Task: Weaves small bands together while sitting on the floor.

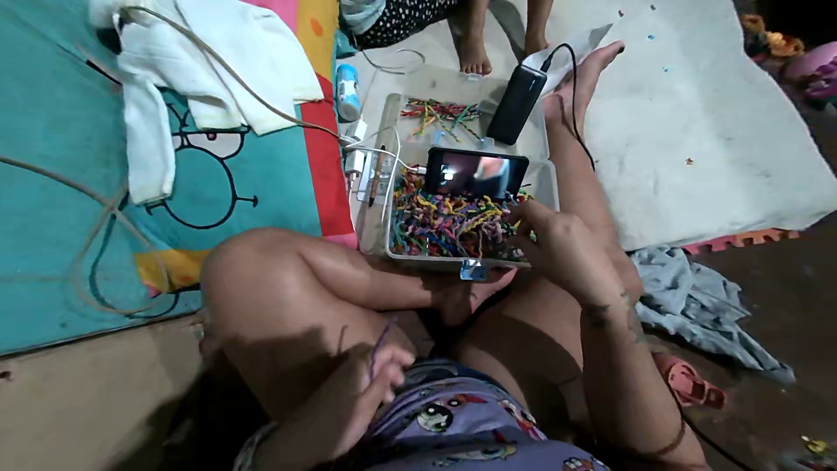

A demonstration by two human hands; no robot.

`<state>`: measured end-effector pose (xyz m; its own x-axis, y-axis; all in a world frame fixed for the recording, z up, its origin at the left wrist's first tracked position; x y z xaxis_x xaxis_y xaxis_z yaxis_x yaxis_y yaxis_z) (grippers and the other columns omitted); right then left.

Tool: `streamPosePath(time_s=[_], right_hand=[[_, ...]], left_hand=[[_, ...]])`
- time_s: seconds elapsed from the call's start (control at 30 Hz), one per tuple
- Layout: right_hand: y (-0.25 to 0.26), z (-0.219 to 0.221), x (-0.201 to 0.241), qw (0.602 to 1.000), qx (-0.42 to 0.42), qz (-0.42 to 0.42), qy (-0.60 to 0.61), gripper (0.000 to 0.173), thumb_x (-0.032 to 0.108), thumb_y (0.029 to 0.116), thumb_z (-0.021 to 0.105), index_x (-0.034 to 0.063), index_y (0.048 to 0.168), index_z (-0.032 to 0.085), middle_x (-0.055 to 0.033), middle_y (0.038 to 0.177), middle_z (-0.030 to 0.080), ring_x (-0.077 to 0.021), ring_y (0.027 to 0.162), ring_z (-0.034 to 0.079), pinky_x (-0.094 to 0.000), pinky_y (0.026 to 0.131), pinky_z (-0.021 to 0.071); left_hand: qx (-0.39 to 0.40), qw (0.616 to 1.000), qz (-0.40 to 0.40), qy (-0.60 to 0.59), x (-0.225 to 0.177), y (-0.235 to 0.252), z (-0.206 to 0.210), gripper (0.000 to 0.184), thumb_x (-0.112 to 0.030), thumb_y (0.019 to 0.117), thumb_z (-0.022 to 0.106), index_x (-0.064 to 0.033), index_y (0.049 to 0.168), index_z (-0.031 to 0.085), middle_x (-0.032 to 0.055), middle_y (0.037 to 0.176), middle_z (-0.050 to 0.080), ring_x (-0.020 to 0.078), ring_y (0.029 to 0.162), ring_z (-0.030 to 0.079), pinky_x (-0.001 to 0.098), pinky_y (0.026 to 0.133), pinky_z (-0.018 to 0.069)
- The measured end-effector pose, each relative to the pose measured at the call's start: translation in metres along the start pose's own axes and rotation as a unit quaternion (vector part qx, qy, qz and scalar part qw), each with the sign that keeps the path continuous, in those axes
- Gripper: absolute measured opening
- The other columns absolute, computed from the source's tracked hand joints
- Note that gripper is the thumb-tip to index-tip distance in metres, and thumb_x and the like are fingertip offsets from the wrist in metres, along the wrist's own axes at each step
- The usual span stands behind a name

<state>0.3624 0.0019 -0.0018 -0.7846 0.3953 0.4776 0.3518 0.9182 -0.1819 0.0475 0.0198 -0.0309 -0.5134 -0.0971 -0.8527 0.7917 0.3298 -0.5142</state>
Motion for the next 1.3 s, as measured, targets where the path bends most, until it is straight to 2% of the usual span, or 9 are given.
streamPosePath(time_s=[0.1,0.33,0.53,0.73,0.9,1.03,1.13,1.23,1.3], right_hand=[[-0.016,-0.009,-0.011,0.999,-0.009,0.028,0.044,0.022,0.01,0.0951,0.071,0.0043,0.116,0.069,-0.0117,0.088,0.07,-0.0261,0.075,0.068,-0.051,0.072,0.0565],[-0.037,-0.006,-0.037,0.98,-0.093,0.071,0.16,0.018,0.013,0.0969,0.069,0.0044,0.113,0.071,-0.0052,0.087,0.068,-0.0068,0.068,0.059,-0.0266,0.065,0.0515],[-0.023,0.004,-0.029,0.998,-0.047,-0.002,0.037,0.018,0.011,0.0966,0.068,0.0068,0.113,0.075,-0.0131,0.096,0.07,-0.026,0.076,0.067,-0.0483,0.07,0.0567],[-0.027,-0.01,-0.037,0.996,-0.055,0.068,0.015,0.016,0.01,0.0982,0.066,0.007,0.11,0.075,-0.0114,0.093,0.07,-0.0249,0.076,0.066,-0.0484,0.071,0.0556],[-0.039,-0.003,-0.026,0.93,-0.102,0.044,0.35,0.012,0.009,0.0949,0.065,0.0073,0.106,0.067,0.0043,0.083,0.068,-0.0022,0.065,0.062,-0.0208,0.061,0.0555],[-0.04,0.035,0.007,0.842,0.015,0.024,0.538,0.005,0.004,0.0951,0.064,0.0091,0.095,0.064,0.0052,0.081,0.069,-0.0041,0.068,0.066,-0.0225,0.066,0.0585],[-0.039,0.048,0.018,0.826,0.029,0.043,0.561,0.005,0.004,0.0947,0.064,0.0068,0.099,0.064,0.0043,0.079,0.067,-0.0038,0.066,0.065,-0.021,0.063,0.0575],[-0.039,0.054,0.02,0.826,0.045,0.054,0.559,0.022,0.006,0.0953,0.064,0.0021,0.117,0.062,0.0043,0.082,0.065,-0.0036,0.067,0.063,-0.0207,0.064,0.0571],[-0.039,0.058,0.021,0.828,0.052,0.051,0.556,0.012,0.008,0.097,0.063,0.004,0.109,0.065,0.0043,0.082,0.067,-0.0028,0.068,0.063,-0.0204,0.065,0.056]], left_hand=[[0.01,0.996,0.079,-0.032,-0.029,0.045,-0.002,0.033,-0.02,0.1072,0.039,-0.0048,0.128,0.06,-0.0046,0.092,0.065,-0.0003,0.072,0.06,0.0179,0.066,0.0521],[0.097,0.992,0.076,0.024,-0.062,0.11,0.015,0.033,-0.018,0.1097,0.037,-0.0033,0.132,0.056,0.0026,0.103,0.065,0.0049,0.083,0.063,0.0235,0.075,0.0541],[0.118,0.992,0.047,0.013,-0.061,0.125,0.021,0.033,-0.018,0.1106,0.036,-0.0053,0.133,0.055,0.0024,0.106,0.064,0.0045,0.08,0.064,0.0219,0.071,0.055],[0.107,0.993,0.037,-0.02,-0.051,0.129,0.017,0.031,-0.017,0.1104,0.036,-0.0068,0.132,0.056,-0.0017,0.097,0.063,0.0001,0.064,0.054,0.0164,0.059,0.0473],[0.136,0.989,0.042,-0.042,-0.054,0.131,0.023,0.03,-0.016,0.1087,0.039,-0.0072,0.13,0.057,-0.0079,0.077,0.053,-0.0027,0.056,0.043,0.0138,0.052,0.0361],[0.154,0.987,-0.021,-0.051,-0.057,0.13,0.031,0.017,-0.016,0.109,0.043,-0.008,0.106,0.057,-0.0095,0.072,0.047,-0.0032,0.055,0.04,0.0132,0.051,0.0345],[0.172,0.984,-0.039,-0.012,-0.057,0.128,0.035,0.02,-0.014,0.1079,0.043,-0.0059,0.098,0.059,-0.0086,0.07,0.048,-0.0025,0.056,0.042,0.0149,0.053,0.037],[0.19,0.982,-0.019,0.0,-0.052,0.129,0.039,0.019,-0.011,0.1068,0.042,-0.0058,0.098,0.059,-0.0083,0.07,0.049,-0.0021,0.056,0.043,0.0158,0.052,0.0378],[0.189,0.982,-0.005,0.022,-0.05,0.131,0.04,0.021,-0.011,0.1058,0.043,-0.0057,0.095,0.06,-0.0072,0.071,0.05,-0.0012,0.058,0.044,0.0172,0.054,0.0387]])
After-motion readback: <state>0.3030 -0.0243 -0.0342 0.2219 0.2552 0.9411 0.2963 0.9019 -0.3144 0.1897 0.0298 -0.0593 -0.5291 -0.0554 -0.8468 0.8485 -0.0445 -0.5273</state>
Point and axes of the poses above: each hand's wrist, its own y-axis towards the middle knuckle, its own z-axis out of the palm, x = y × z, the point moved 6 cm from there along y, towards the middle knuckle
